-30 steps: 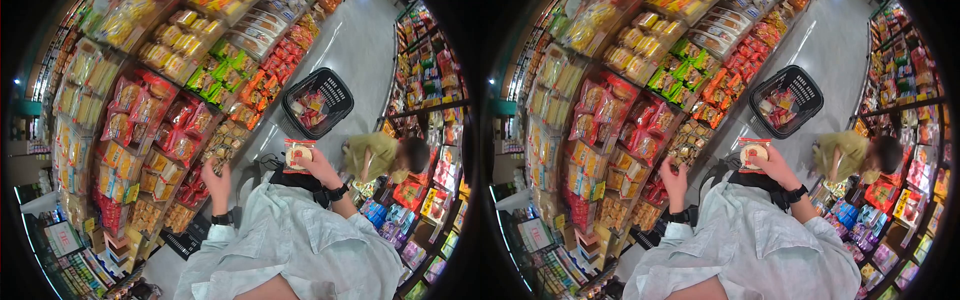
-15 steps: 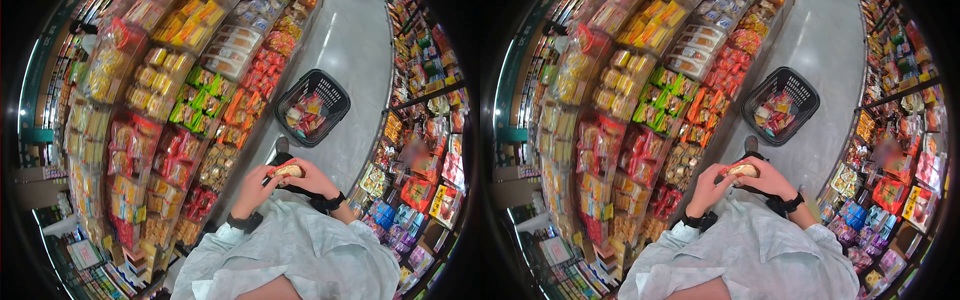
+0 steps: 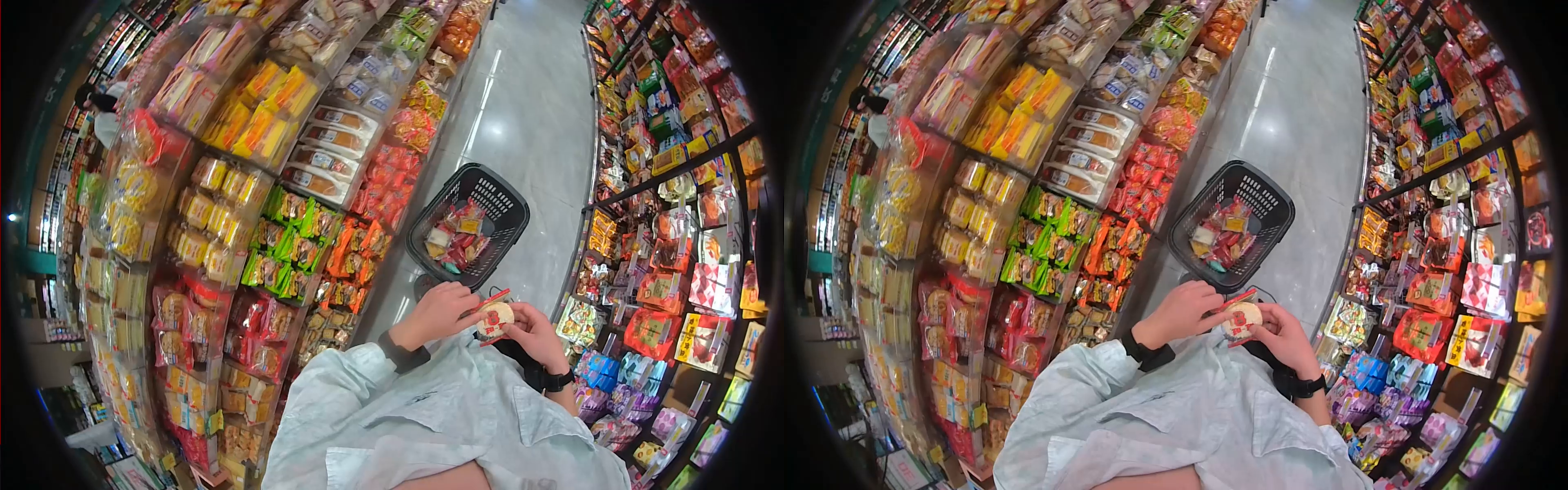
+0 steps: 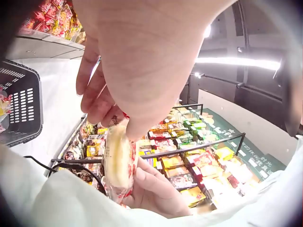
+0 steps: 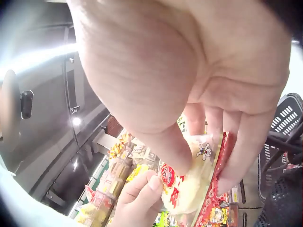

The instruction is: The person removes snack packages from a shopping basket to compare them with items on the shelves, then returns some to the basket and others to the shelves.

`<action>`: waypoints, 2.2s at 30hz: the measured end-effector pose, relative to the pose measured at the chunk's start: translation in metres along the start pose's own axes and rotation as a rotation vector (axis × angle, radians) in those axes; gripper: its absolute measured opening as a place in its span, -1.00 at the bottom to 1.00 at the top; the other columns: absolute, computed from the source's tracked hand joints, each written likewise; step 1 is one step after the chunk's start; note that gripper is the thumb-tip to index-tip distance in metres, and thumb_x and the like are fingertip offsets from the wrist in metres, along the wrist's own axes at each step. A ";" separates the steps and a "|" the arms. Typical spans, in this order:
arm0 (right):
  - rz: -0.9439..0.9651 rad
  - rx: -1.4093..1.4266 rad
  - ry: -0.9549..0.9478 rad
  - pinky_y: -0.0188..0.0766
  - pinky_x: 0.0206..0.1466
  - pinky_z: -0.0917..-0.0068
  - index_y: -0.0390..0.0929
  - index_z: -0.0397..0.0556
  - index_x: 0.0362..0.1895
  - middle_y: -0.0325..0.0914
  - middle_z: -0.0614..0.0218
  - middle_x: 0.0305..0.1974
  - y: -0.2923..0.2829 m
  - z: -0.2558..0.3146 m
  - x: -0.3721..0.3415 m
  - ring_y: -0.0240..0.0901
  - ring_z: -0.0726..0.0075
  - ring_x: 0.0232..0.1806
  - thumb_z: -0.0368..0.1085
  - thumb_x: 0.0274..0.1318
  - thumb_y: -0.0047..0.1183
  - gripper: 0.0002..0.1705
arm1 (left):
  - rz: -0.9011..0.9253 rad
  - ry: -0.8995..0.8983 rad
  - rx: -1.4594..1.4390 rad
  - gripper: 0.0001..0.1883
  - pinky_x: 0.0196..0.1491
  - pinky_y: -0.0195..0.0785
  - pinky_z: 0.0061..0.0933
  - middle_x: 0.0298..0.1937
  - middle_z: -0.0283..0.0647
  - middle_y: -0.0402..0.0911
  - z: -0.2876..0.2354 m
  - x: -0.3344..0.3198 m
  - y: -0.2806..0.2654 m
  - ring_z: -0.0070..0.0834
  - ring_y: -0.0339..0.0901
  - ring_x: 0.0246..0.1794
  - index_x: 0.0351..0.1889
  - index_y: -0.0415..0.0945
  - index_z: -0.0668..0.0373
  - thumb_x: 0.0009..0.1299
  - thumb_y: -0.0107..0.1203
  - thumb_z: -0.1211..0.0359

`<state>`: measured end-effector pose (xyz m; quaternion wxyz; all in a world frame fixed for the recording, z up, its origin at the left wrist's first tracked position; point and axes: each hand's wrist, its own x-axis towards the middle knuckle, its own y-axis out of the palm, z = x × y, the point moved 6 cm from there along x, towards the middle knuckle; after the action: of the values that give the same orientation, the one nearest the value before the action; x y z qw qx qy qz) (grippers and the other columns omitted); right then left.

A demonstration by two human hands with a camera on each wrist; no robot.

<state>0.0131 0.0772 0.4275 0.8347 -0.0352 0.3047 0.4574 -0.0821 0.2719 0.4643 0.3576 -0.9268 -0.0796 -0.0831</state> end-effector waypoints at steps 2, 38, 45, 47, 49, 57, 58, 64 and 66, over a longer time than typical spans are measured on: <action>0.007 -0.022 -0.029 0.62 0.09 0.50 0.39 -0.23 0.28 0.64 0.22 0.11 -0.016 0.003 0.002 0.63 0.48 0.03 -0.54 0.32 0.16 -0.52 | -0.003 -0.001 -0.016 -0.66 -0.24 0.35 -0.18 -0.46 -0.23 0.47 -0.005 0.009 0.008 -0.21 0.47 -0.35 -0.44 0.52 0.15 0.44 0.25 0.12; -0.331 0.070 -0.147 0.57 0.02 0.54 0.44 -0.15 0.19 0.54 0.31 0.06 -0.539 0.079 -0.020 0.58 0.49 -0.05 -0.44 0.26 0.23 -0.56 | 0.360 0.055 -0.192 -0.71 -0.24 0.38 -0.10 -0.39 -0.16 0.56 -0.137 0.452 0.332 -0.09 0.55 -0.31 -0.25 0.50 0.16 0.45 0.21 0.13; -0.433 0.032 -0.135 0.55 -0.02 0.60 0.41 -0.15 0.17 0.53 0.35 -0.03 -0.623 0.196 0.077 0.54 0.57 -0.08 -0.46 0.29 0.21 -0.60 | 0.271 -0.068 -0.124 -0.66 -0.24 0.36 0.01 -0.37 -0.02 0.56 -0.070 0.607 0.309 0.04 0.55 -0.28 -0.23 0.44 0.19 0.49 0.16 0.10; -0.471 -0.019 -0.193 0.54 -0.02 0.58 0.44 -0.15 0.14 0.54 0.36 -0.04 -0.642 0.247 0.110 0.53 0.57 -0.09 -0.44 0.30 0.20 -0.63 | 0.222 -0.088 -0.152 -0.64 -0.26 0.35 0.03 -0.38 0.01 0.56 -0.055 0.649 0.294 0.07 0.54 -0.29 -0.23 0.44 0.21 0.50 0.15 0.08; -0.483 -0.133 -0.247 0.54 -0.01 0.56 0.48 -0.15 0.10 0.56 0.35 -0.05 -0.669 0.279 0.149 0.53 0.56 -0.09 -0.43 0.32 0.18 -0.69 | 0.188 -0.082 -0.107 -0.64 -0.26 0.35 0.02 -0.39 0.00 0.56 -0.036 0.690 0.279 0.06 0.54 -0.30 -0.23 0.44 0.21 0.50 0.16 0.07; -0.233 0.061 -0.156 0.72 -0.07 0.45 0.41 -0.15 0.15 0.48 0.25 0.02 -0.720 0.355 0.270 0.61 0.41 -0.05 -0.44 0.31 0.19 -0.62 | 0.000 -0.367 -0.125 -0.66 -0.27 0.37 -0.04 -0.43 -0.06 0.60 0.035 0.780 0.256 -0.02 0.58 -0.33 -0.26 0.55 0.17 0.49 0.15 0.07; -0.205 0.079 -0.145 0.72 -0.08 0.46 0.41 -0.15 0.15 0.47 0.25 0.02 -0.729 0.359 0.292 0.61 0.41 -0.06 -0.45 0.31 0.20 -0.62 | 0.019 -0.390 -0.147 -0.65 -0.26 0.37 -0.05 -0.43 -0.06 0.60 0.043 0.790 0.261 -0.02 0.58 -0.32 -0.25 0.55 0.17 0.50 0.15 0.05; -0.093 -0.008 -0.179 0.71 -0.11 0.50 0.37 -0.11 0.15 0.40 0.25 0.00 -0.774 0.445 0.415 0.61 0.43 -0.13 -0.46 0.28 0.23 -0.57 | 0.099 -0.557 -0.191 -0.61 -0.23 0.42 -0.06 -0.36 -0.05 0.65 0.087 0.898 0.251 0.00 0.61 -0.29 -0.12 0.55 0.17 0.52 0.12 -0.01; -0.020 0.049 -0.187 0.70 -0.12 0.54 0.32 -0.11 0.09 0.37 0.30 -0.02 -0.787 0.487 0.443 0.60 0.46 -0.13 -0.46 0.27 0.24 -0.59 | -0.012 -0.543 -0.132 -0.59 -0.22 0.43 -0.05 -0.34 -0.06 0.66 0.087 0.941 0.228 0.02 0.61 -0.29 -0.06 0.54 0.17 0.53 0.11 -0.01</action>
<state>1.0386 0.1144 0.4103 0.8645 0.0251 0.2363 0.4428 0.8900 0.2470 0.4515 0.2617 -0.9358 -0.1726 0.1614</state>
